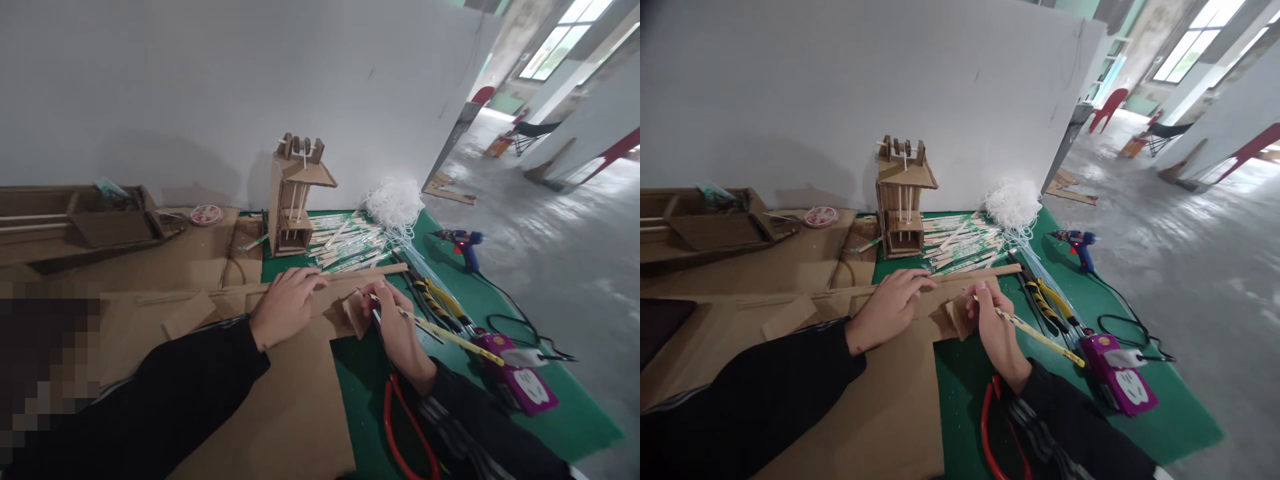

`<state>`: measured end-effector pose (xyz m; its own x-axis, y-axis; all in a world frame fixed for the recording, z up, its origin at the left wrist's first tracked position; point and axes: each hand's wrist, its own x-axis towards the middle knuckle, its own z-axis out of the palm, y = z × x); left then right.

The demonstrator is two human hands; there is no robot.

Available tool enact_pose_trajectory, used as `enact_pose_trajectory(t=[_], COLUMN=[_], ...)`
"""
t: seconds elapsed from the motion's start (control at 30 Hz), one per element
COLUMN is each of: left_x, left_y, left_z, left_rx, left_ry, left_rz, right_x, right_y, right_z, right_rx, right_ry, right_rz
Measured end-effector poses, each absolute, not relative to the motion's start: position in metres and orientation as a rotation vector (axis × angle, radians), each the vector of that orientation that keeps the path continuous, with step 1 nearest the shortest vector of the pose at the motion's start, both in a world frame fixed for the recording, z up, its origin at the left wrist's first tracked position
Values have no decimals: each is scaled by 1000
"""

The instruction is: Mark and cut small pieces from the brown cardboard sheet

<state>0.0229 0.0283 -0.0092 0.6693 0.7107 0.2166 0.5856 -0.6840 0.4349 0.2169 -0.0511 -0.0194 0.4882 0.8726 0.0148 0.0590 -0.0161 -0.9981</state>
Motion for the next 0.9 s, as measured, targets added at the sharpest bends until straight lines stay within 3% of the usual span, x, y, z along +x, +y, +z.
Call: enact_pose_trajectory(t=[0.9], left_x=[23], left_y=[28], left_z=[-10], left_rx=[2579], left_ry=[1087], left_rz=[491], right_x=[221], right_y=[-55], right_z=[-22], right_rx=[-1600], right_ry=[-1290], right_rz=[582])
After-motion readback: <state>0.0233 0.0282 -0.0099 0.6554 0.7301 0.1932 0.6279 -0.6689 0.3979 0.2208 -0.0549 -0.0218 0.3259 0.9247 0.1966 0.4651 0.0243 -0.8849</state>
